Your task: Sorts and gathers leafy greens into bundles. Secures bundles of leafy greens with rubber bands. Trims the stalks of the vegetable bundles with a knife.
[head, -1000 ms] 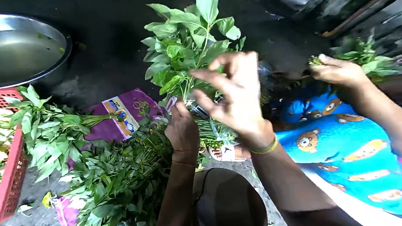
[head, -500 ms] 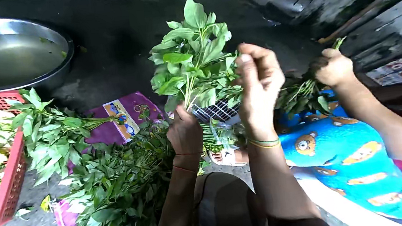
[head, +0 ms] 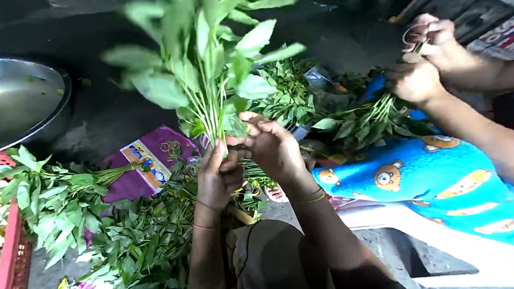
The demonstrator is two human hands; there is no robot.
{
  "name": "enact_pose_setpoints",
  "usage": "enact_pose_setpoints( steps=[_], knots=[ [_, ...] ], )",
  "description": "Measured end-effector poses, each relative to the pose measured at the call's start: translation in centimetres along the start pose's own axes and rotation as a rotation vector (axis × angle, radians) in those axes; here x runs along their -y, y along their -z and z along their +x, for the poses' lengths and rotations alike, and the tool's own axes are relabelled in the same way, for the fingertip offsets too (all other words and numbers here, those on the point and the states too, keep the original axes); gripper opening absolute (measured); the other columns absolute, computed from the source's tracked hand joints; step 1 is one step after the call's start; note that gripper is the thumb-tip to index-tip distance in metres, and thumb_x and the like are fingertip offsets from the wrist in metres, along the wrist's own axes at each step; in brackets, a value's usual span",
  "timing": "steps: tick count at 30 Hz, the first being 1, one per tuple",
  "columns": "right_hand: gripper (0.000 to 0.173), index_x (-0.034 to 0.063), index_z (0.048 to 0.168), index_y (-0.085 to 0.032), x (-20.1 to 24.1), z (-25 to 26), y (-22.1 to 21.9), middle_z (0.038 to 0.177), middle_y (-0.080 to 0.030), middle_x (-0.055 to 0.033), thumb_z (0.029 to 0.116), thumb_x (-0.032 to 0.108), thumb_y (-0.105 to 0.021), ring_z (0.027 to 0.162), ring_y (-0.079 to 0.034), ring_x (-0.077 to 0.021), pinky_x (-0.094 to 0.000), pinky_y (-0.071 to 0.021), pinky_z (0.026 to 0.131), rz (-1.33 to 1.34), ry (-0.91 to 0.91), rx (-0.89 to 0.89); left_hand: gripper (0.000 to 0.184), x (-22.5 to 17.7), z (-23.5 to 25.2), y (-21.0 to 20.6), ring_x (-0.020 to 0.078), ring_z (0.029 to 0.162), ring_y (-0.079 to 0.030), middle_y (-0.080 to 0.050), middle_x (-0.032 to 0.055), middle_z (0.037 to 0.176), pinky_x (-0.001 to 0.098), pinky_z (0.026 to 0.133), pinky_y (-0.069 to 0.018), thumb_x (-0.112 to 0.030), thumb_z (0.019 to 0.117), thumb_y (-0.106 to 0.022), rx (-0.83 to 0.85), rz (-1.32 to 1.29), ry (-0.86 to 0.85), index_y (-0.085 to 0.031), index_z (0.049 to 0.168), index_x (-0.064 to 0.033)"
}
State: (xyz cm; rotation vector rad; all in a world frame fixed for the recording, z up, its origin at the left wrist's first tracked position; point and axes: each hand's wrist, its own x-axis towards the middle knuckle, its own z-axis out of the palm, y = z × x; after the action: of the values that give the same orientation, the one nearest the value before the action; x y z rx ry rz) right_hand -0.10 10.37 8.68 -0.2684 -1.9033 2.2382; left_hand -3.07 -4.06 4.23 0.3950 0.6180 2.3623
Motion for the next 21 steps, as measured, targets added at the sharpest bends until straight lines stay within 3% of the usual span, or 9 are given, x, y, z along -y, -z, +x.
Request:
enact_pose_setpoints(
  steps=[2, 4, 6, 9, 11, 14, 16, 18, 21],
  knots=[
    [0.048, 0.016, 0.136, -0.056, 0.3, -0.3, 0.0, 0.109, -0.07, -0.0042, 0.1061, 0.029, -0.02, 0.083, -0.07, -0.0142, -0.0329, -0.06, 0.069, -0.088, 0.037, 0.028, 0.041, 0.3, -0.1, 0.5, -0.0021, 0.038, -0.032, -0.041, -0.0103, 0.055, 0.0125, 0.037, -0.0293, -0.037, 0.1109, -0.024, 0.024, -0.067, 0.004, -0.06, 0.107, -0.0196],
    [0.038, 0.0147, 0.138, -0.057, 0.4, -0.9, -0.1, 0.103, -0.068, -0.0021, 0.1047, 0.028, -0.045, 0.077, -0.065, -0.009, -0.0272, -0.0583, 0.068, -0.209, 0.093, 0.074, 0.041, 0.7, -0.2, 0.8, -0.0026, 0.038, -0.036, -0.044, -0.0103, 0.055, 0.0119, 0.037, -0.0316, -0.041, 0.1108, -0.026, 0.05, -0.165, 0.015, -0.061, 0.105, -0.0196],
    [0.031, 0.0084, 0.13, -0.063, 0.5, -1.4, -0.3, 0.094, -0.071, -0.0012, 0.0993, 0.014, -0.063, 0.069, -0.064, -0.0054, -0.0215, -0.0573, 0.064, -0.358, 0.202, 0.074, 0.039, 0.9, -0.2, 1.1, -0.0025, 0.038, -0.038, -0.045, -0.0103, 0.055, 0.0116, 0.037, -0.0332, -0.043, 0.1105, -0.031, 0.066, -0.263, 0.033, -0.061, 0.101, -0.0203],
    [0.013, 0.0075, 0.11, -0.069, 0.3, -1.7, -0.2, 0.083, -0.067, 0.0036, 0.1003, 0.011, -0.061, 0.063, -0.059, -0.0028, -0.0195, -0.0532, 0.058, -0.487, 0.374, -0.003, 0.037, 1.0, -0.3, 1.6, -0.0023, 0.038, -0.039, -0.044, -0.0106, 0.055, 0.0115, 0.037, -0.0348, -0.044, 0.1099, -0.034, 0.095, -0.378, 0.047, -0.059, 0.1, -0.0195],
    [0.021, 0.0067, 0.115, -0.07, 0.8, -1.6, 0.2, 0.097, -0.065, 0.0004, 0.1002, 0.008, -0.054, 0.066, -0.06, -0.0054, -0.0224, -0.0559, 0.059, -0.467, 0.44, -0.022, 0.033, 1.0, -0.3, 1.7, -0.0015, 0.038, -0.041, -0.045, -0.0102, 0.055, 0.0119, 0.037, -0.0367, -0.042, 0.1098, -0.038, 0.081, -0.39, 0.046, -0.06, 0.103, -0.0187],
    [0.04, 0.004, 0.132, -0.065, 1.0, -1.4, 0.3, 0.12, -0.064, -0.0061, 0.0999, 0.001, -0.041, 0.072, -0.065, -0.0088, -0.0252, -0.0603, 0.062, -0.461, 0.499, -0.013, 0.027, 0.9, -0.3, 1.4, -0.0014, 0.037, -0.041, -0.044, -0.0095, 0.053, 0.0119, 0.036, -0.037, -0.031, 0.1101, -0.038, 0.022, -0.306, 0.043, -0.059, 0.104, -0.0162],
    [0.042, 0.0006, 0.13, -0.065, 0.8, -1.3, -0.1, 0.129, -0.063, -0.0088, 0.098, -0.003, -0.039, 0.075, -0.068, -0.0094, -0.0262, -0.0619, 0.064, -0.517, 0.549, 0.003, 0.03, 0.8, -0.3, 1.0, -0.0015, 0.036, -0.038, -0.043, -0.0094, 0.053, 0.0119, 0.035, -0.0351, -0.029, 0.1109, -0.034, -0.025, -0.25, 0.048, -0.059, 0.102, -0.0156],
    [0.034, -0.0031, 0.118, -0.07, 0.4, -1.2, -0.4, 0.129, -0.064, -0.0107, 0.0938, -0.007, -0.046, 0.078, -0.07, -0.0105, -0.0276, -0.0634, 0.065, -0.535, 0.577, 0.03, 0.033, 0.7, -0.3, 0.8, -0.0016, 0.036, -0.035, -0.04, -0.0092, 0.052, 0.0119, 0.035, -0.0331, -0.03, 0.1114, -0.031, -0.055, -0.183, 0.055, -0.058, 0.1, -0.0158],
    [0.033, -0.0001, 0.119, -0.068, 0.2, -1.4, -0.3, 0.122, -0.065, -0.0068, 0.0902, 0.002, -0.052, 0.086, -0.07, -0.0118, -0.0293, -0.0633, 0.07, -0.503, 0.519, 0.108, 0.034, 0.7, -0.2, 0.5, -0.0017, 0.036, -0.034, -0.041, -0.0088, 0.052, 0.0118, 0.035, -0.0318, -0.03, 0.1116, -0.03, -0.089, -0.094, 0.06, -0.06, 0.101, -0.0154]
  ],
)
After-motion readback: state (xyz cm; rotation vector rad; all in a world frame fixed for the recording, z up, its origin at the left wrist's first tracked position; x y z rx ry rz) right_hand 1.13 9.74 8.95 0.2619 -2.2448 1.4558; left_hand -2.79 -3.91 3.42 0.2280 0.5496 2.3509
